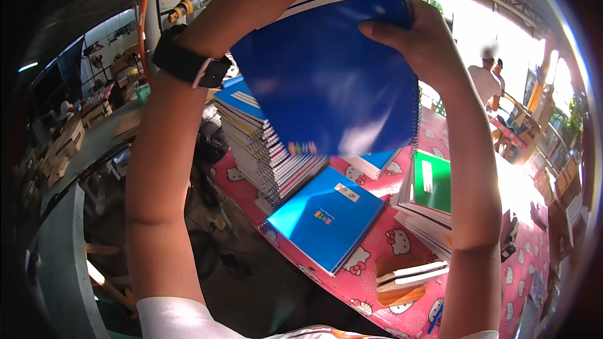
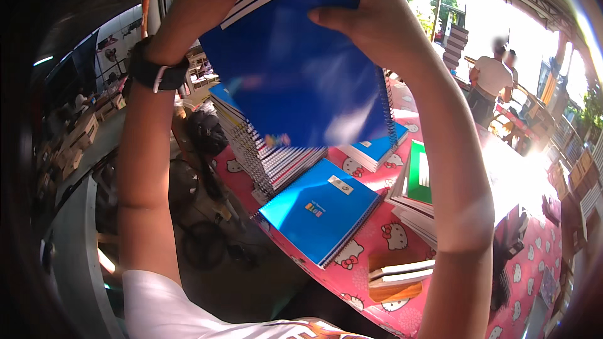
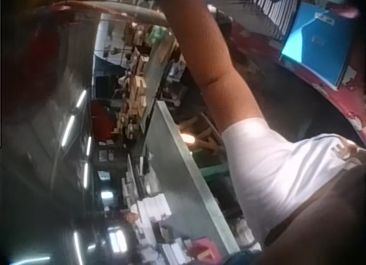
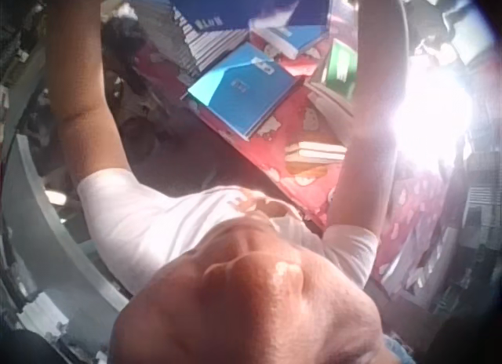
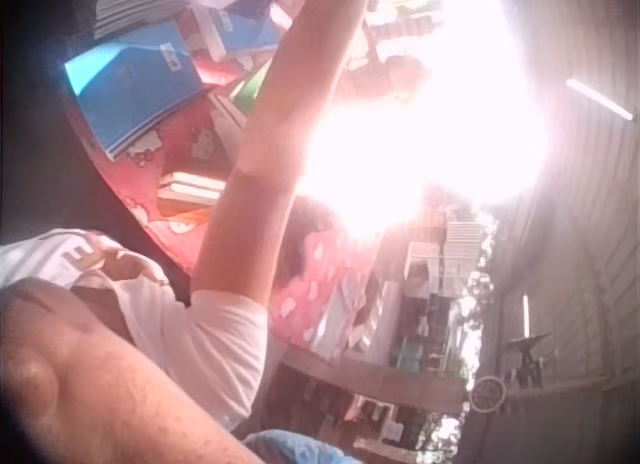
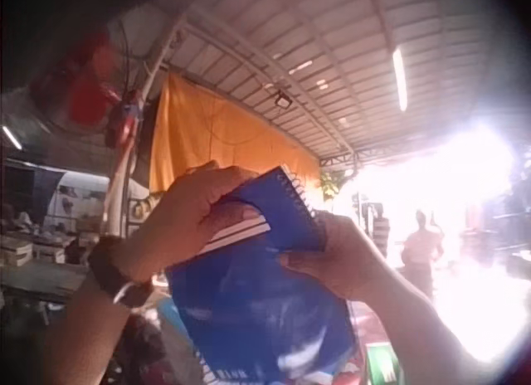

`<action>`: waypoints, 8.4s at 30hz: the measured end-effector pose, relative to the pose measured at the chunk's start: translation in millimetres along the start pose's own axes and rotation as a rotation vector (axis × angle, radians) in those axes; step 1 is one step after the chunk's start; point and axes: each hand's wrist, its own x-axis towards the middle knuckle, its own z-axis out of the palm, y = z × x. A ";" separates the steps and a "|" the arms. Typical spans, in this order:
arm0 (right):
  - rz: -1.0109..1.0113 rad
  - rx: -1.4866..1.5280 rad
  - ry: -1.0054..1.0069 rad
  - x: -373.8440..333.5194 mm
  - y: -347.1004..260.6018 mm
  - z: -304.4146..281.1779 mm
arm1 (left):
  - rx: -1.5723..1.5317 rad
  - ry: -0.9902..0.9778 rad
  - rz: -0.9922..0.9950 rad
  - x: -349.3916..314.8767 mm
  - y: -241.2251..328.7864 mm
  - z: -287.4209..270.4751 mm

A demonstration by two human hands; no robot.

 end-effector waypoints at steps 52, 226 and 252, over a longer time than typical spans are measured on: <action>0.463 -0.949 -0.294 -288.9 105.0 -28.7 | -0.642 0.495 -1.212 -287.7 230.5 59.3; 1.464 -0.974 0.105 -551.7 17.2 -129.9 | -1.021 -0.304 -0.208 -104.6 406.5 132.7; 1.049 -0.115 0.499 -515.9 -71.2 -75.4 | -1.138 -0.258 -0.307 -91.5 401.7 131.8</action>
